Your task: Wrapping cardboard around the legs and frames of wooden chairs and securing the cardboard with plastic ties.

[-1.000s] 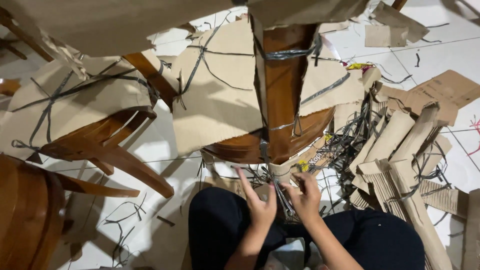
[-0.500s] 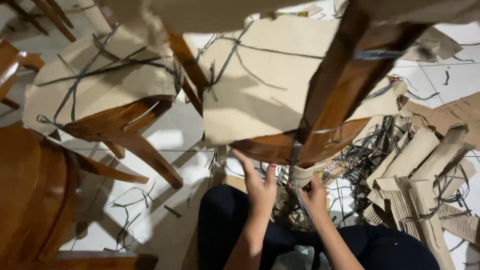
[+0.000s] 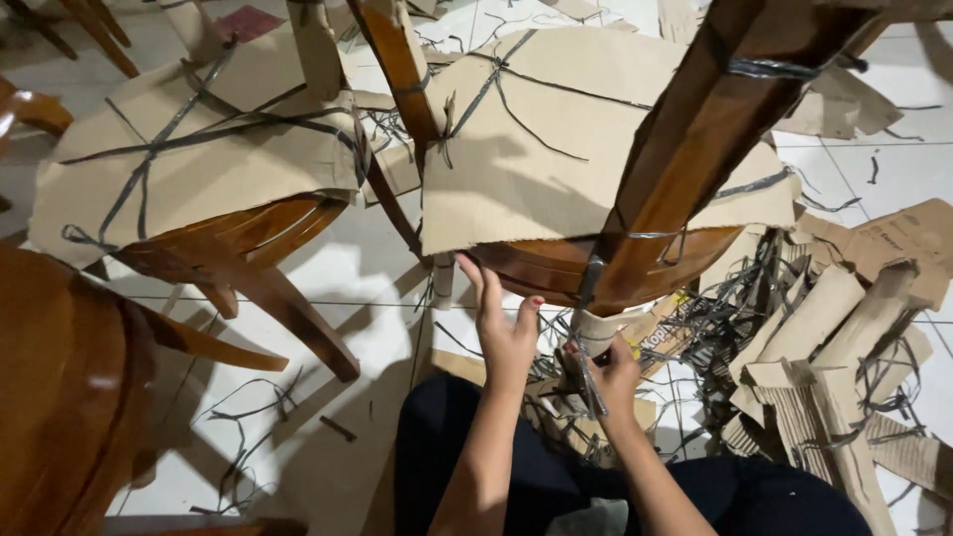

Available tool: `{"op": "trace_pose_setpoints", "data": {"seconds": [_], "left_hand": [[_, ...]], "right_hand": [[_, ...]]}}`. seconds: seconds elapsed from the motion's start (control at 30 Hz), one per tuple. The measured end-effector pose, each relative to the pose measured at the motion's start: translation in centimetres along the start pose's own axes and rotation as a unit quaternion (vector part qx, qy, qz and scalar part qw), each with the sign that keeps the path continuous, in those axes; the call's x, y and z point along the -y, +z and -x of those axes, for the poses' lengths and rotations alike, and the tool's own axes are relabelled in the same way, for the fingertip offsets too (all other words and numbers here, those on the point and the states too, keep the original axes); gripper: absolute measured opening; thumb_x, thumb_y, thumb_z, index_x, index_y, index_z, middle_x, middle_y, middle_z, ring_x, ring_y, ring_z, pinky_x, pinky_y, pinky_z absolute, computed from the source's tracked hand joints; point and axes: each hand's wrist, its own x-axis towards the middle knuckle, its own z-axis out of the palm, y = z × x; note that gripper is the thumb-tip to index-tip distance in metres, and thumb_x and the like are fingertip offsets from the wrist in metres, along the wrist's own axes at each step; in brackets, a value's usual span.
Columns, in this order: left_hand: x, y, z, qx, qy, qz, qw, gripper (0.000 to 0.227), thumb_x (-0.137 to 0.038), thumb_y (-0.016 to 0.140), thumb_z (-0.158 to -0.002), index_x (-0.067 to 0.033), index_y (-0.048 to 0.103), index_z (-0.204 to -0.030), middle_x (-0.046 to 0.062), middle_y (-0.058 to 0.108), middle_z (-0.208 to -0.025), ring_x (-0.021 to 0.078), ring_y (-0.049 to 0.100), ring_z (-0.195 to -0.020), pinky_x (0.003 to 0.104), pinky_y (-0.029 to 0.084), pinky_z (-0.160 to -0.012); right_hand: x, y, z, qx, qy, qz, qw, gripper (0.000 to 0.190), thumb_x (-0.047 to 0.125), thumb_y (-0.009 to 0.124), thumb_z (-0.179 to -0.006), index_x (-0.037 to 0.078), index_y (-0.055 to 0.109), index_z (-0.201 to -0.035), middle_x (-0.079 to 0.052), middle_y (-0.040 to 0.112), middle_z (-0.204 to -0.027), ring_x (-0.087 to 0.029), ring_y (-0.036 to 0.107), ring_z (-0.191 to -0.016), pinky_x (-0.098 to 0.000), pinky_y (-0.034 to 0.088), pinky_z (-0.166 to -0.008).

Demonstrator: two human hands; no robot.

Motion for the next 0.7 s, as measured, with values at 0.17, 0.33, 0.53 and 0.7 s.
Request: {"op": "trace_pose_setpoints", "data": {"seconds": [0.17,0.33,0.53,0.7], "left_hand": [[1.3,0.0,-0.6,-0.044,-0.050,0.043,0.997,0.097,-0.014,0.077,-0.089,-0.0073,0.016,-0.166,0.024,0.012,-0.169,0.0420,0.018,-0.152,0.051,0.024,-0.123],[4.2,-2.4,-2.5,-0.064,-0.107,0.011,0.992,0.087,-0.021,0.074,-0.092,-0.0114,0.027,-0.164,0.019,0.029,-0.167,0.0354,0.026,-0.152,0.049,0.014,-0.126],[5.0,-5.7,-4.3,-0.072,-0.135,-0.046,0.987,0.078,-0.017,0.076,-0.090,-0.0115,0.040,-0.159,0.026,0.047,-0.154,0.0409,0.041,-0.144,0.053,0.028,-0.121],[5.0,-5.9,-3.9,-0.080,-0.127,-0.055,0.987,0.073,-0.013,0.075,-0.091,-0.0116,0.044,-0.157,0.025,0.052,-0.151,0.0399,0.047,-0.141,0.052,0.036,-0.117]], "right_hand": [[0.7,2.8,0.4,-0.029,0.009,-0.022,0.999,0.029,-0.003,0.082,-0.072,-0.001,0.071,-0.098,-0.024,0.065,-0.081,-0.039,0.069,-0.082,-0.0419,0.058,-0.069],[4.1,5.7,0.9,0.003,-0.013,0.011,1.000,0.038,-0.005,0.083,-0.068,-0.004,0.070,-0.103,-0.029,0.068,-0.082,-0.048,0.070,-0.083,-0.0490,0.057,-0.067],[-0.9,8.8,2.8,0.023,0.008,0.013,1.000,0.030,0.004,0.089,-0.071,0.000,0.069,-0.094,-0.022,0.069,-0.072,-0.039,0.072,-0.069,-0.0419,0.056,-0.061],[-1.5,8.5,2.6,0.059,-0.022,0.040,0.997,0.035,0.019,0.092,-0.073,0.004,0.067,-0.092,-0.017,0.065,-0.058,-0.029,0.066,-0.053,-0.0358,0.047,-0.051]]}}
